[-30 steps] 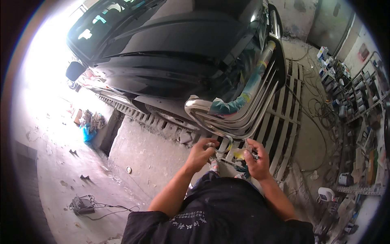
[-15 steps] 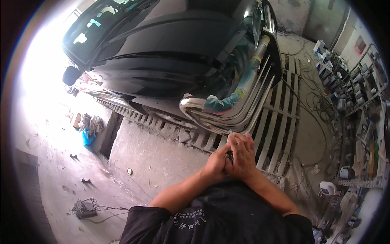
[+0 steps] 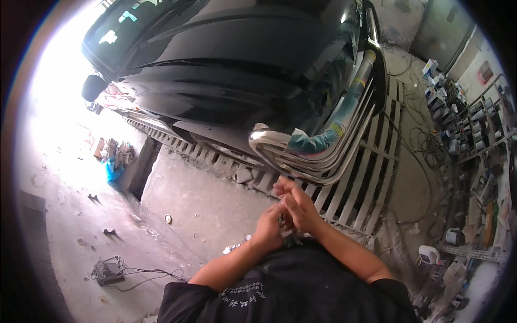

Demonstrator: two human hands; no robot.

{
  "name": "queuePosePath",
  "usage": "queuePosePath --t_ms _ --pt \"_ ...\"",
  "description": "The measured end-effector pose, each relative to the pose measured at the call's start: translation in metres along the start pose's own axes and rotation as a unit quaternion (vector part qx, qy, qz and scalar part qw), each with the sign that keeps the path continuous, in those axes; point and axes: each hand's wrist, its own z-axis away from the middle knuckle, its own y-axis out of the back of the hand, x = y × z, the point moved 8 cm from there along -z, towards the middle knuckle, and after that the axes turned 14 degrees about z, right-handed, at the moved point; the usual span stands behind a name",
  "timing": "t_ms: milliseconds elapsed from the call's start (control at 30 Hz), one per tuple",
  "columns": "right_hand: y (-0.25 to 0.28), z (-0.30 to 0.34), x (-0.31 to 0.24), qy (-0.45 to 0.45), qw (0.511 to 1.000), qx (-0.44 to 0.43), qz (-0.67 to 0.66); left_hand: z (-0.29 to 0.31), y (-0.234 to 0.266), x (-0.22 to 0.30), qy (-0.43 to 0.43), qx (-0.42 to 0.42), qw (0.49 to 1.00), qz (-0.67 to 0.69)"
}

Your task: The person applies yellow masking tape to the front bumper and grille of a dark-colored car. They smooth the tape along the bumper edges and between grille bars, then remove a protective plastic film from the bumper surface.

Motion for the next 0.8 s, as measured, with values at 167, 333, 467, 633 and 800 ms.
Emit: queuePosePath --t_ms 167,333,467,633,800 --pt "-0.002 -0.065 0.019 -0.050 0.990 0.099 -0.087 0.014 0.020 0.029 0.083 -0.058 0.976 -0.195" --pt "-0.015 -0.112 0.046 -0.166 0.972 0.143 -0.080 0.018 0.005 0.072 -0.022 -0.239 0.824 -0.514" --pt "-0.024 -0.123 0.062 -0.237 0.937 0.189 -0.175 0.012 0.024 0.097 0.036 -0.239 0.828 -0.506" --pt "-0.025 -0.131 0.067 -0.237 0.928 0.180 -0.222 -0.003 0.049 0.122 0.034 -0.188 0.833 -0.519" --pt "-0.021 -0.135 0.066 -0.189 0.918 0.225 -0.267 -0.004 0.056 0.144 0.026 -0.146 0.869 -0.472"
